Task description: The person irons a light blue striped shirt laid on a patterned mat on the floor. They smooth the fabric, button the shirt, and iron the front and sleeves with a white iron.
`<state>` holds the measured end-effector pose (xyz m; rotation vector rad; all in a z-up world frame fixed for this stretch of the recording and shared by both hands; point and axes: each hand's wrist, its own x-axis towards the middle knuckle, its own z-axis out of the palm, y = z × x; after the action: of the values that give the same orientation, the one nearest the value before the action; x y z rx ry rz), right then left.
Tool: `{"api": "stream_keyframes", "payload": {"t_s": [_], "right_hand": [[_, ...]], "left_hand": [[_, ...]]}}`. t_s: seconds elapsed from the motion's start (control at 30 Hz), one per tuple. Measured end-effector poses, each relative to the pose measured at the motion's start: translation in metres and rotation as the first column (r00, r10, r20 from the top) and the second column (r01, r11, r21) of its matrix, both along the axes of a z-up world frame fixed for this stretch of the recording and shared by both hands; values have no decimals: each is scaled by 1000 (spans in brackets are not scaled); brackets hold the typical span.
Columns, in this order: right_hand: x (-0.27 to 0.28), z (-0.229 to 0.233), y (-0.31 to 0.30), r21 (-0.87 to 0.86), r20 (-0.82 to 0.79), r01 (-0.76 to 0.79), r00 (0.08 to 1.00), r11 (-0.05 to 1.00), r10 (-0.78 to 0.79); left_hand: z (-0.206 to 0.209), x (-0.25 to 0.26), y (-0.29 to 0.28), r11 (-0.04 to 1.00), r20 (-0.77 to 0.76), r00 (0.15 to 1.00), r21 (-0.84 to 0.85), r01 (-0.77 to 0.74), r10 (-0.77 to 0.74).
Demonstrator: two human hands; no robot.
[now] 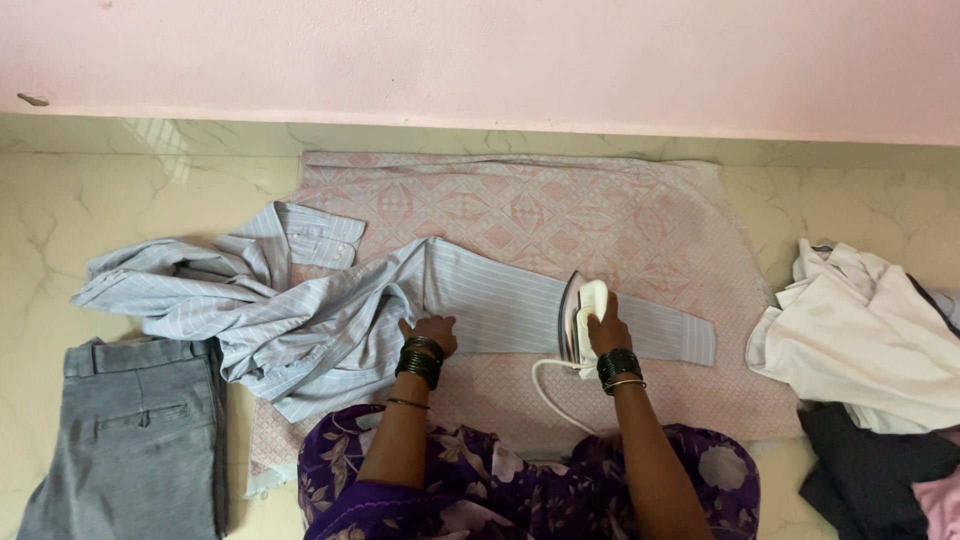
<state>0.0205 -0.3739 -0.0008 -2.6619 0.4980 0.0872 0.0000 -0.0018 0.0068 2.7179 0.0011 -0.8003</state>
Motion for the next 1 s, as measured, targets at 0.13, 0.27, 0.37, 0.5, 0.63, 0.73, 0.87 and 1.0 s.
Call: {"api": "stream_keyframes", "payload": {"t_s": [0.13, 0.27, 0.37, 0.5, 0.63, 0.73, 0.87, 1.0], "right_hand": [[-8, 1, 7, 62, 36, -7, 999, 998, 4], [-10, 5, 36, 77, -18, -23, 1000, 997, 25], [-2, 9, 51, 46, -34, -43, 998, 998, 45], [23, 19, 49, 10, -68, -12, 998, 1000, 12], [33, 22, 38, 23, -23, 27, 999, 999, -26], [27, 18, 28, 18, -33, 68, 997, 998, -67], [1, 10, 19, 25, -8, 41, 999, 999, -41], [-28, 4, 26, 47, 26, -28, 999, 999, 26]], "left_hand": [[6, 1, -4, 1000, -44, 999, 2, -11, 12], [10, 2, -3, 1000, -48, 999, 22, 6, -5], [9, 2, 0, 1000, -54, 999, 27, 12, -10], [5, 1, 1, 998, -61, 998, 53, 19, -16], [2, 2, 4, 999, -49, 999, 35, 13, -12], [-2, 3, 4, 1000, -49, 999, 11, 8, -7], [-1, 4, 2, 1000, -53, 999, -1, -1, 1], [4, 3, -1, 1000, -74, 997, 2, 6, -6]]}}
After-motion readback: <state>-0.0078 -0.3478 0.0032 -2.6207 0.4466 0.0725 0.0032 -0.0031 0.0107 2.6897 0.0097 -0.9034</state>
